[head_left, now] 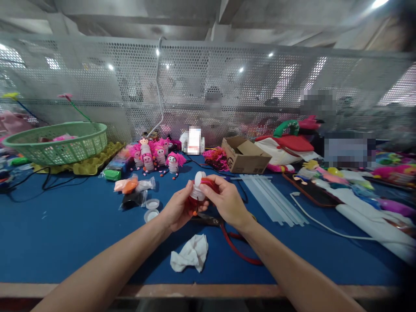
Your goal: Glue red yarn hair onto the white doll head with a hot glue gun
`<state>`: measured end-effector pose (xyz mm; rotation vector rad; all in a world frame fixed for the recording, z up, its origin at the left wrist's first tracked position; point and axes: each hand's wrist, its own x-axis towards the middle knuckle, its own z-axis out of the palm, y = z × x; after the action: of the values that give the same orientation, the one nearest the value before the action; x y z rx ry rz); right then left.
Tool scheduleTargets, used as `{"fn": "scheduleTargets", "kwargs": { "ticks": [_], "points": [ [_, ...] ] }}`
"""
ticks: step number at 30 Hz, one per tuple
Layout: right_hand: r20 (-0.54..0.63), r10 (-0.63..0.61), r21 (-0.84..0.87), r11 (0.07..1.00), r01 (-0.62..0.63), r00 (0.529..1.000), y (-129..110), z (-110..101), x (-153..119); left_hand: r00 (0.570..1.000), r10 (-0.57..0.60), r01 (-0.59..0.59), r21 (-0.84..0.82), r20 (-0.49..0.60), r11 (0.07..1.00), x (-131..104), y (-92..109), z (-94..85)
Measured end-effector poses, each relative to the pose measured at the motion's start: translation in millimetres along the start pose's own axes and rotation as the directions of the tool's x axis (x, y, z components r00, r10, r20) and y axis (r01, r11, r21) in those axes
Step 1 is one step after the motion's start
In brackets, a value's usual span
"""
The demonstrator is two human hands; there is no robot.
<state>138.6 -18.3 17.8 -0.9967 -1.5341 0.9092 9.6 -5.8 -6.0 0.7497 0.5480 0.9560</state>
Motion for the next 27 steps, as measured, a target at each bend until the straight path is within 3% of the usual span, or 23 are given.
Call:
{"fn": "scheduleTargets", "kwargs": {
  "ticks": [7, 10, 27],
  "points": [
    [0.020, -0.040, 0.019, 0.999, 0.039, 0.999, 3.2, -5.2, 2.1, 0.998, 0.069, -0.069, 0.069, 0.006, 0.995, -0.9, 1.5, -2.3],
    [0.009, -0.046, 0.083, 0.996, 0.045, 0.999, 4.1, -5.8, 2.8, 0.998, 0.068, -0.068, 0.102, 0.004, 0.992, -1.2, 1.4, -2.4],
    [-0.090, -0.049, 0.047, 0.997, 0.053, 0.995, 7.2, -2.8, 3.3, 0.999, 0.053, -0.052, 0.156, -0.001, 0.986, -0.4, -1.8, -2.4]
  ]
}}
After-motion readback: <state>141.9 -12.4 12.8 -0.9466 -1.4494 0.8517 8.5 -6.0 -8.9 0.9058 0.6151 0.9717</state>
